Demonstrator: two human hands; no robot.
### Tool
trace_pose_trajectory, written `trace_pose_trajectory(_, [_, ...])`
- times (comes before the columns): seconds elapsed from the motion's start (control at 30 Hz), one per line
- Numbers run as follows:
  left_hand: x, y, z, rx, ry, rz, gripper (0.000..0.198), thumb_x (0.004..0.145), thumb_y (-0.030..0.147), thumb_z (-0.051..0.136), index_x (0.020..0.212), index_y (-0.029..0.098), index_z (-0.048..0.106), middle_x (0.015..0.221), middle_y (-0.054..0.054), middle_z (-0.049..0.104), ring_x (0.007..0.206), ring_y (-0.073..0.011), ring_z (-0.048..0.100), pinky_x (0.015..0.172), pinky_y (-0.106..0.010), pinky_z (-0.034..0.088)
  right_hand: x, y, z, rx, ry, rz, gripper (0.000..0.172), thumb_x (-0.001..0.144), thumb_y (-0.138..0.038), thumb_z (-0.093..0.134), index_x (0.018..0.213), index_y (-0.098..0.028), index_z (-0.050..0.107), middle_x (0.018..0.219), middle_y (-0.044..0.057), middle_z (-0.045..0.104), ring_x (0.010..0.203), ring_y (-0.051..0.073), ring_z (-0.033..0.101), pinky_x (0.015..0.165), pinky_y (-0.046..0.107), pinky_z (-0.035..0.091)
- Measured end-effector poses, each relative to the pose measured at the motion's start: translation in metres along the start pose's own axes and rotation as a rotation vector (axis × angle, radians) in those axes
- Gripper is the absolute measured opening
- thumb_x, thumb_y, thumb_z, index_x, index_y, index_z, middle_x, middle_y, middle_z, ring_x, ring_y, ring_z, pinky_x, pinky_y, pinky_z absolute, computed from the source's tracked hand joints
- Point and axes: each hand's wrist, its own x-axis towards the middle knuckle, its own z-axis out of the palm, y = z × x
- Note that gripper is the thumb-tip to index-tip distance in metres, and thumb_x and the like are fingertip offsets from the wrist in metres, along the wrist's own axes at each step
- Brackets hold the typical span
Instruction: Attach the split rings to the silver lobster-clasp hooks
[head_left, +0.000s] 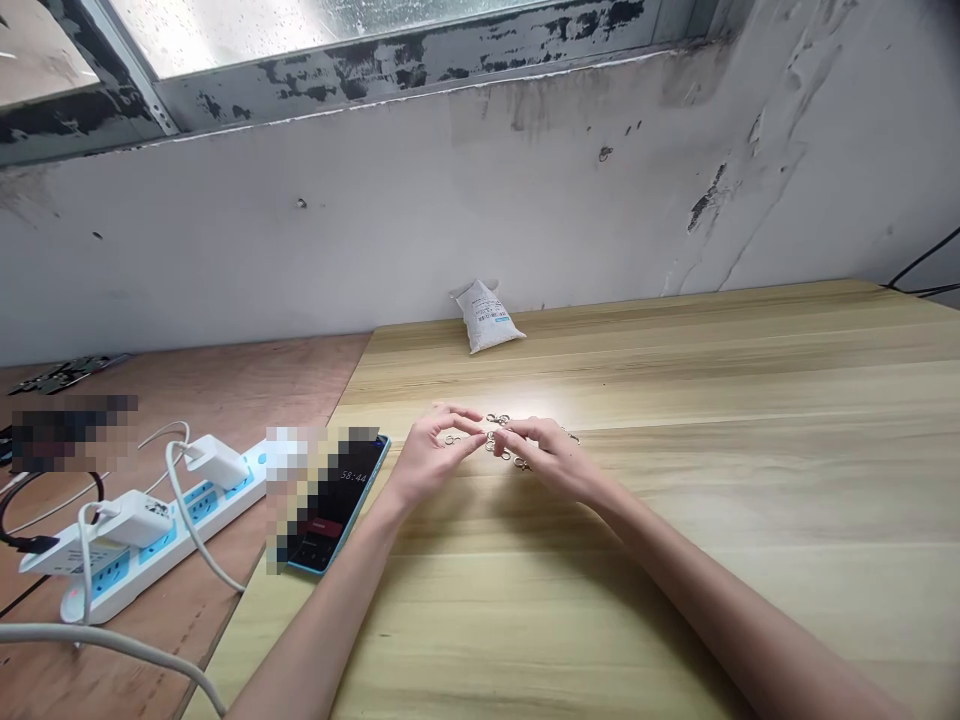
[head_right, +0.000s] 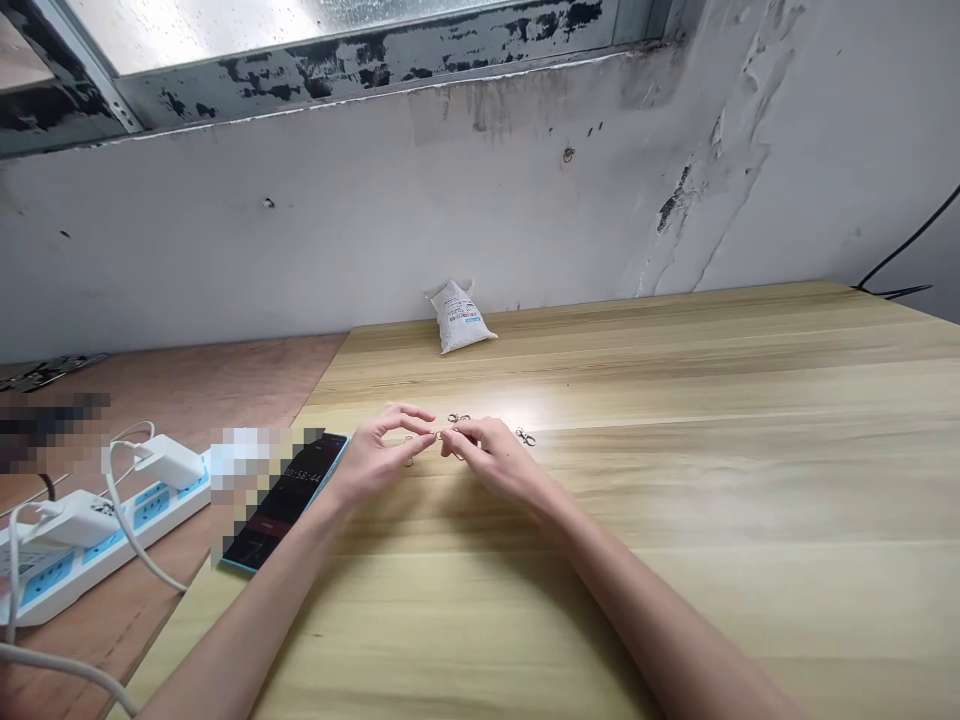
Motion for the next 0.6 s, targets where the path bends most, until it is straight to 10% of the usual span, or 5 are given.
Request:
trace_pose_trajectory(0.13, [0.000, -0.004, 0.003, 0.427, 0.015, 0.226, 0.012, 0.088, 0.025, 0.061, 0.083, 0.027, 0.071, 0.106, -0.003, 0.072, 0.111, -0.0265, 0.054, 0.101, -0.045, 0.031, 0.002, 0.002, 0.002, -0.105, -0.005, 0.036, 0.044, 0.097, -0.040, 0.039, 0.073, -0.018, 0.067, 0.060, 0.000, 0.058, 0.057, 0.013, 0.049, 0.058, 0.024, 0.033])
trace_pose_trajectory(0.3, [0.001, -0.023, -0.014, 0.527, -0.002, 0.159, 0.026, 0.087, 0.031, 0.063, 0.112, 0.027, 0.065, 0.123, -0.007, 0.063, 0.114, -0.0274, 0.053, 0.097, -0.043, 0.035, 0.006, 0.015, 0.001, -0.373, 0.098, 0.068, 0.042, 0.097, -0.040, 0.040, 0.074, -0.018, 0.067, 0.060, 0.001, 0.061, 0.055, 0.013, 0.049, 0.055, 0.025, 0.028])
trace_pose_trajectory(0.6, [0.002, -0.036, -0.027, 0.620, -0.221, 0.100, 0.017, 0.089, 0.036, 0.059, 0.088, 0.025, 0.072, 0.099, -0.004, 0.068, 0.096, -0.0237, 0.056, 0.089, -0.042, 0.035, 0.007, 0.024, -0.025, -0.573, 0.203, 0.176, 0.034, 0.095, -0.037, 0.042, 0.095, -0.021, 0.072, 0.072, 0.004, 0.070, 0.062, 0.016, 0.057, 0.057, 0.025, 0.030])
